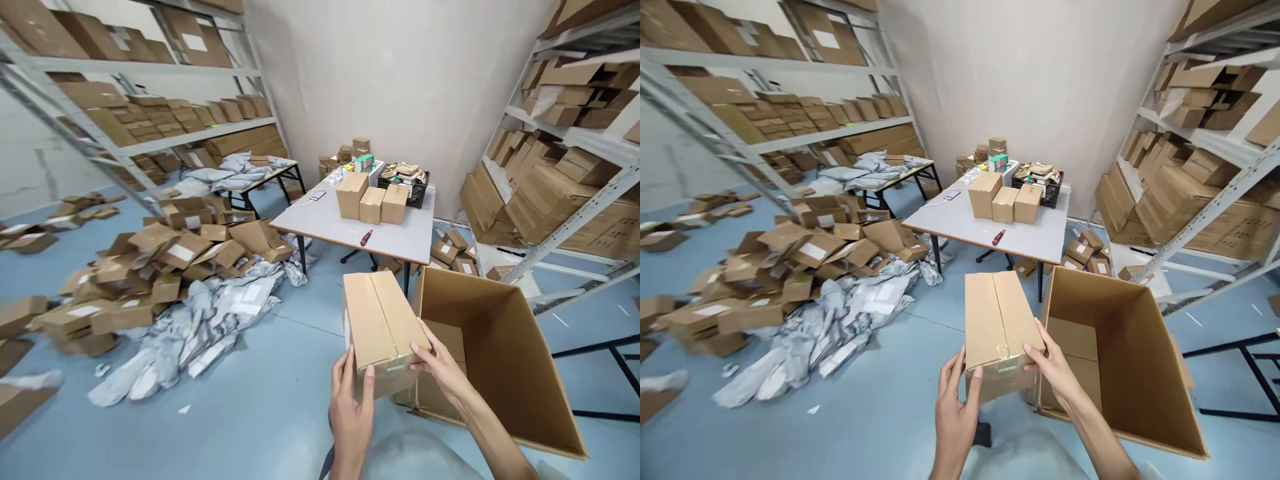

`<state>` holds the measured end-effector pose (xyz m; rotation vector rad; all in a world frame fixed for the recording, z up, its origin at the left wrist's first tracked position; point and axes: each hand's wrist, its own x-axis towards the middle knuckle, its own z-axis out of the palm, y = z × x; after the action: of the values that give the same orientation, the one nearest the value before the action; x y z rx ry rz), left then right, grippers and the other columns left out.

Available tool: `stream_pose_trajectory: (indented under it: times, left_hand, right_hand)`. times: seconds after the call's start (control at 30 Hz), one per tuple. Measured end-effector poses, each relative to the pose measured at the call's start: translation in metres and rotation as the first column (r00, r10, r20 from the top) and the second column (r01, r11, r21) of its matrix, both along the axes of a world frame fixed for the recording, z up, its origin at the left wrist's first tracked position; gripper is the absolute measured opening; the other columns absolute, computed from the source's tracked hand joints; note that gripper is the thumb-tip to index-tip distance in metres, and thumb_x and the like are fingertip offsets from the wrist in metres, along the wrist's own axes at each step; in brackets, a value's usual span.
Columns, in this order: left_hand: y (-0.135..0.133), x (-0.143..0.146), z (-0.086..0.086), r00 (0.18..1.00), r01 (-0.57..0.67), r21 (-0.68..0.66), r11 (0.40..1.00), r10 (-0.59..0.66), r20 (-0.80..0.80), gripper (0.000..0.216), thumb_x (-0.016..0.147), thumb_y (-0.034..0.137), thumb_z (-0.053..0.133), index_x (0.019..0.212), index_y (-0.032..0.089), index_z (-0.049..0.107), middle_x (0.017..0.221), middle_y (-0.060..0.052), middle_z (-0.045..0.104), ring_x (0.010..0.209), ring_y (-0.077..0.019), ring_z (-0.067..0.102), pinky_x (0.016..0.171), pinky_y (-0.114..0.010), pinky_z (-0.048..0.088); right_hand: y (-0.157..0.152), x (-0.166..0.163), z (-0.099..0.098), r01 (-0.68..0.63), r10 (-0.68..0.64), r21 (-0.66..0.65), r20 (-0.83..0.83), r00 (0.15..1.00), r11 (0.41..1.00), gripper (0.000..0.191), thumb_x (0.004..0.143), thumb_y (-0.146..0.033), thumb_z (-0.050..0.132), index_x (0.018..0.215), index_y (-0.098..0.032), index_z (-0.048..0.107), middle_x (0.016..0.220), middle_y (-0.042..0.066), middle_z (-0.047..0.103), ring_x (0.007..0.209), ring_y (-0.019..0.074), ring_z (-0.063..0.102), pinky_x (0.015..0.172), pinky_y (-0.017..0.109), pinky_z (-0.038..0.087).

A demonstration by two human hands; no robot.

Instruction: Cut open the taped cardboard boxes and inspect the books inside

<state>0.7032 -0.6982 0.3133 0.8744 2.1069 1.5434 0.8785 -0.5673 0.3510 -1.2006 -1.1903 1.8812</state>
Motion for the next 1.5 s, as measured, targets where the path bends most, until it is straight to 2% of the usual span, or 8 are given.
stream_pose_trajectory:
  times: [0.23, 0.43, 0.7, 0.9, 1.1, 1.27, 1.37, 1.5]
  left_hand:
    - [0.062, -0.146, 0.028, 0.959, 0.282, 0.054, 0.958, -0.282, -0.014, 0.058, 0.109, 0.056, 0.058, 0.159, 0.027, 0.065, 0.148, -0.015, 0.067, 0.142, -0.0332, 0.068, 0.116, -0.049, 0.061]
    - [0.116, -0.240, 0.013, 0.939, 0.340, 0.051, 0.939, -0.336, -0.067, 0.056, 0.109, 0.055, 0.058, 0.158, 0.030, 0.066, 0.147, -0.014, 0.067, 0.140, -0.0334, 0.069, 0.116, -0.049, 0.061]
    - [0.208, -0.409, 0.000, 0.974, 0.214, -0.089, 0.973, -0.219, -0.052, 0.056, 0.108, 0.060, 0.055, 0.151, 0.028, 0.071, 0.149, -0.015, 0.067, 0.139, -0.0343, 0.070, 0.106, -0.046, 0.067]
    - [0.296, -0.515, 0.018, 0.982, 0.071, -0.083, 0.994, -0.085, -0.170, 0.059, 0.107, 0.063, 0.059, 0.155, 0.030, 0.069, 0.147, -0.014, 0.067, 0.138, -0.0344, 0.069, 0.098, -0.043, 0.068]
    - [0.378, -0.576, 0.020, 0.921, 0.179, 0.019, 0.984, -0.161, -0.355, 0.051, 0.110, 0.050, 0.063, 0.154, 0.025, 0.070, 0.140, -0.014, 0.071, 0.127, -0.0302, 0.074, 0.097, -0.038, 0.066]
    - [0.446, -0.600, 0.018, 0.779, 0.564, 0.069, 0.823, -0.503, -0.374, 0.050, 0.111, 0.039, 0.065, 0.158, 0.022, 0.066, 0.136, -0.015, 0.074, 0.127, -0.0295, 0.076, 0.103, -0.040, 0.066]
    - [0.481, -0.598, 0.022, 0.648, 0.750, 0.099, 0.654, -0.694, -0.314, 0.051, 0.111, 0.034, 0.062, 0.161, 0.022, 0.063, 0.138, -0.016, 0.075, 0.129, -0.0294, 0.076, 0.105, -0.042, 0.067]
    - [0.519, -0.578, 0.026, 0.418, 0.908, 0.108, 0.404, -0.877, -0.236, 0.052, 0.112, 0.029, 0.058, 0.164, 0.022, 0.059, 0.149, -0.016, 0.071, 0.136, -0.0288, 0.074, 0.112, -0.042, 0.065]
  right_hand:
    - [-0.003, -0.123, 0.023, 0.294, -0.293, -0.044, 0.018, 0.956, 0.955, 0.108, 0.081, -0.067, 0.096, 0.174, -0.042, 0.047, 0.174, 0.003, 0.055, 0.146, 0.0333, 0.064, 0.099, 0.040, 0.070]
    - [0.032, -0.215, 0.008, 0.367, -0.367, -0.079, 0.004, 0.930, 0.927, 0.110, 0.082, -0.065, 0.096, 0.175, -0.041, 0.044, 0.165, 0.005, 0.065, 0.144, 0.0320, 0.066, 0.095, 0.037, 0.070]
    - [0.166, -0.387, -0.035, 0.246, -0.250, -0.083, -0.046, 0.967, 0.966, 0.109, 0.076, -0.064, 0.099, 0.171, -0.038, 0.053, 0.162, 0.008, 0.068, 0.136, 0.0342, 0.070, 0.086, 0.037, 0.070]
    - [0.288, -0.510, -0.016, 0.087, -0.085, 0.010, -0.084, 0.993, 0.996, 0.102, 0.079, -0.063, 0.096, 0.170, -0.039, 0.055, 0.162, 0.006, 0.068, 0.139, 0.0357, 0.068, 0.080, 0.036, 0.071]
    - [0.363, -0.562, -0.003, 0.180, -0.200, 0.186, 0.099, 0.975, 0.966, 0.091, 0.084, -0.066, 0.090, 0.163, -0.030, 0.064, 0.163, 0.008, 0.067, 0.144, 0.0366, 0.065, 0.105, 0.045, 0.067]
    - [0.369, -0.553, 0.011, 0.454, -0.517, 0.247, 0.391, 0.762, 0.856, 0.093, 0.080, -0.075, 0.085, 0.152, -0.019, 0.068, 0.152, 0.018, 0.072, 0.122, 0.0387, 0.076, 0.079, 0.043, 0.071]
    - [0.352, -0.548, 0.030, 0.620, -0.657, 0.268, 0.497, 0.567, 0.737, 0.086, 0.078, -0.075, 0.084, 0.140, -0.017, 0.070, 0.134, 0.019, 0.079, 0.101, 0.0358, 0.080, 0.068, 0.042, 0.069]
    - [0.332, -0.543, 0.046, 0.793, -0.786, 0.313, 0.537, 0.306, 0.522, 0.078, 0.076, -0.071, 0.087, 0.131, -0.018, 0.071, 0.124, 0.017, 0.082, 0.100, 0.0358, 0.081, 0.071, 0.042, 0.071]
